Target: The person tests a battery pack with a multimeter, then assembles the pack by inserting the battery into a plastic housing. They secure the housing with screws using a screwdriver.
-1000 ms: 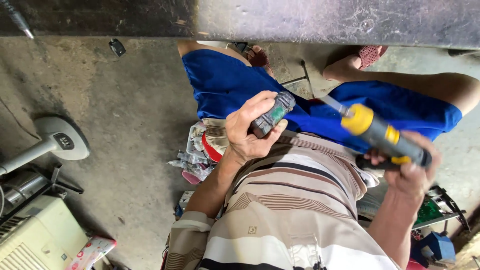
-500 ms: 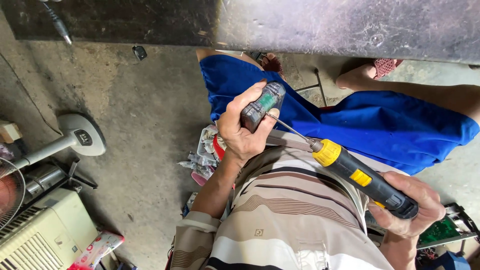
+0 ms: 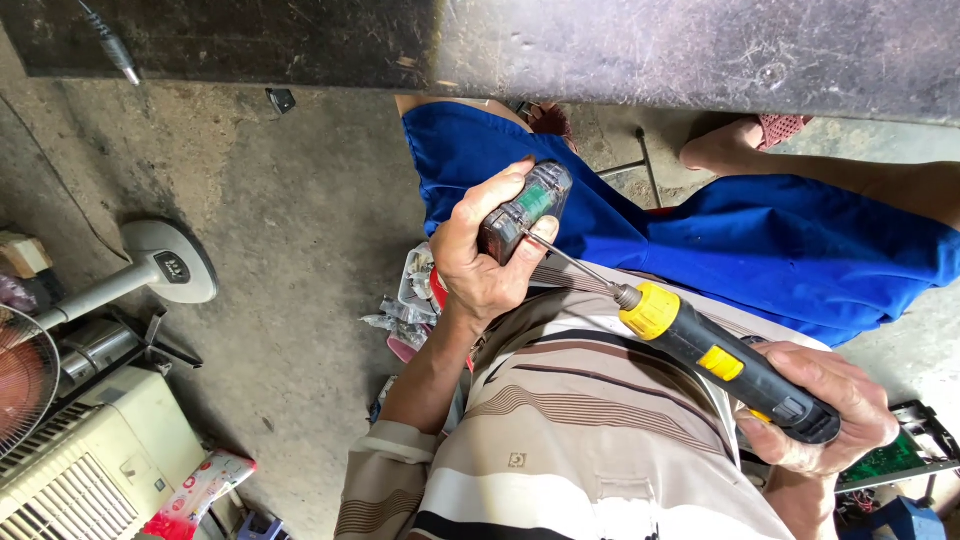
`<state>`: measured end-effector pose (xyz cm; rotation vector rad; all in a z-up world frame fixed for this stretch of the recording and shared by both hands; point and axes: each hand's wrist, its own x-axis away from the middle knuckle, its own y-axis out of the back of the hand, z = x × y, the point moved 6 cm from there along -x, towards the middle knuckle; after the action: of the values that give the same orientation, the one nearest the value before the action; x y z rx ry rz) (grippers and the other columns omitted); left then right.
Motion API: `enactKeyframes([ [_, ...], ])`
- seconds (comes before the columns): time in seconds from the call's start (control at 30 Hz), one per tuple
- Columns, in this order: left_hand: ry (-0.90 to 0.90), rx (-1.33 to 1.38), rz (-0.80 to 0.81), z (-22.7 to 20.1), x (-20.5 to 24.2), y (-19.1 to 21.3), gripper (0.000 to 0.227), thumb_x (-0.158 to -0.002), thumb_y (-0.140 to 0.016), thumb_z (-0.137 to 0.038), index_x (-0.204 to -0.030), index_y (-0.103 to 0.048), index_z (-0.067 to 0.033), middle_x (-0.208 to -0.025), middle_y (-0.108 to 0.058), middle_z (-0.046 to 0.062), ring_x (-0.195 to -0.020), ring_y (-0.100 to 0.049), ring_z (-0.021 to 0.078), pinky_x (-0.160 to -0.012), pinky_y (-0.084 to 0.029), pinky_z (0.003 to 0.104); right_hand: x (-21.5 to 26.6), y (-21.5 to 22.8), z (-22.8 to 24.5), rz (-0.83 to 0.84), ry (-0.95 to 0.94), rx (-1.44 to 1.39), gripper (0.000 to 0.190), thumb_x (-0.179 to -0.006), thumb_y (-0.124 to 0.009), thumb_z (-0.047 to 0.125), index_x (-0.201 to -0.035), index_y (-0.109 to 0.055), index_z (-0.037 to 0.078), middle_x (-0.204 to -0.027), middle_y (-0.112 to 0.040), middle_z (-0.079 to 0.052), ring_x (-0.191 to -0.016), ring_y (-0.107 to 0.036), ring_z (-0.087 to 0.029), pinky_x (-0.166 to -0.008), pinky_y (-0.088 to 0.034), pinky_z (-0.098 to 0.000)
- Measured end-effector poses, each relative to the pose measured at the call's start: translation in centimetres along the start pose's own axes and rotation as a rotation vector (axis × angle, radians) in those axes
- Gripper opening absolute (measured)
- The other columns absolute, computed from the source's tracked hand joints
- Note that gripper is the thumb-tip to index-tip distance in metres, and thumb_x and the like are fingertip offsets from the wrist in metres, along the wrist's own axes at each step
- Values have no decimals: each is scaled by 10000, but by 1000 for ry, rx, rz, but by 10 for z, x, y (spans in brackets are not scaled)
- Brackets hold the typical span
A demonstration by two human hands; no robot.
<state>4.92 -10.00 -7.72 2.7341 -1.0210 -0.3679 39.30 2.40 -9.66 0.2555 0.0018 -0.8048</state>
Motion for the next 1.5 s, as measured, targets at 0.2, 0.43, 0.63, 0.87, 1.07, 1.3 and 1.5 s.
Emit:
enactKeyframes([
  [0.2, 15, -4, -23, -2, -3, -1, 400, -916, -779, -102, -1253, -585, -8, -1256, -683, 248, -1180, -733, 361, -1079, -609, 402, -5, -2, 1, -6, -16, 6, 625, -704, -794, 302, -1135, -607, -109, -898, -686, -217, -826, -749, -384, -816, -670, -462],
  [0.43, 88, -32, -2, -8, -3, -1, 385, -942, -762, -114, -1276, -588, -35, -1286, -682, 196, -1213, -725, 323, -1082, -599, 379, -18, -14, 11, -37, -24, 64, 517, -777, -744, 338, -1066, -632, -77, -910, -690, -269, -808, -735, -386, -787, -658, -483],
  [0.63, 63, -84, 28, -5, -6, 2, 392, -934, -769, -117, -1271, -589, -34, -1272, -685, 190, -1201, -733, 332, -1040, -619, 369, -22, -21, 3, -16, 41, -69, 550, -771, -783, 329, -1110, -617, -71, -826, -661, -214, -712, -703, -333, -709, -658, -452],
  [0.87, -3, -165, 84, -1, -8, 4, 406, -927, -790, -121, -1274, -604, -21, -1276, -689, 202, -1177, -730, 329, -1040, -617, 377, -21, -27, 2, 16, 147, 22, 463, -760, -764, 196, -1090, -634, -101, -815, -704, -244, -734, -746, -357, -680, -670, -440],
  [1.07, -22, -134, 143, -2, -18, -2, 381, -910, -804, -51, -1229, -611, 29, -1201, -670, 189, -1182, -720, 375, -1053, -612, 415, -21, -33, 6, 311, -334, 263, 647, -719, -828, 327, -1249, -627, 15, -1178, -741, -158, -995, -755, -264, -869, -574, -351],
  [1.3, -162, -237, 234, -49, -35, -7, 360, -908, -816, -47, -1218, -656, 41, -1271, -684, 260, -1193, -727, 399, -1081, -594, 443, -61, -68, 30, 779, -727, 339, 995, -601, -934, 526, -1440, -481, 239, -1253, -755, 7, -1095, -754, -172, -934, -556, -329],
  [1.5, -676, -505, 107, -125, -88, 27, 288, -974, -784, -77, -1144, -614, 83, -1163, -674, 361, -1034, -773, 505, -910, -712, 518, -64, -42, 51, 320, -523, -82, 572, -677, -892, 250, -1171, -705, 31, -941, -752, -26, -799, -708, -123, -760, -595, -262],
])
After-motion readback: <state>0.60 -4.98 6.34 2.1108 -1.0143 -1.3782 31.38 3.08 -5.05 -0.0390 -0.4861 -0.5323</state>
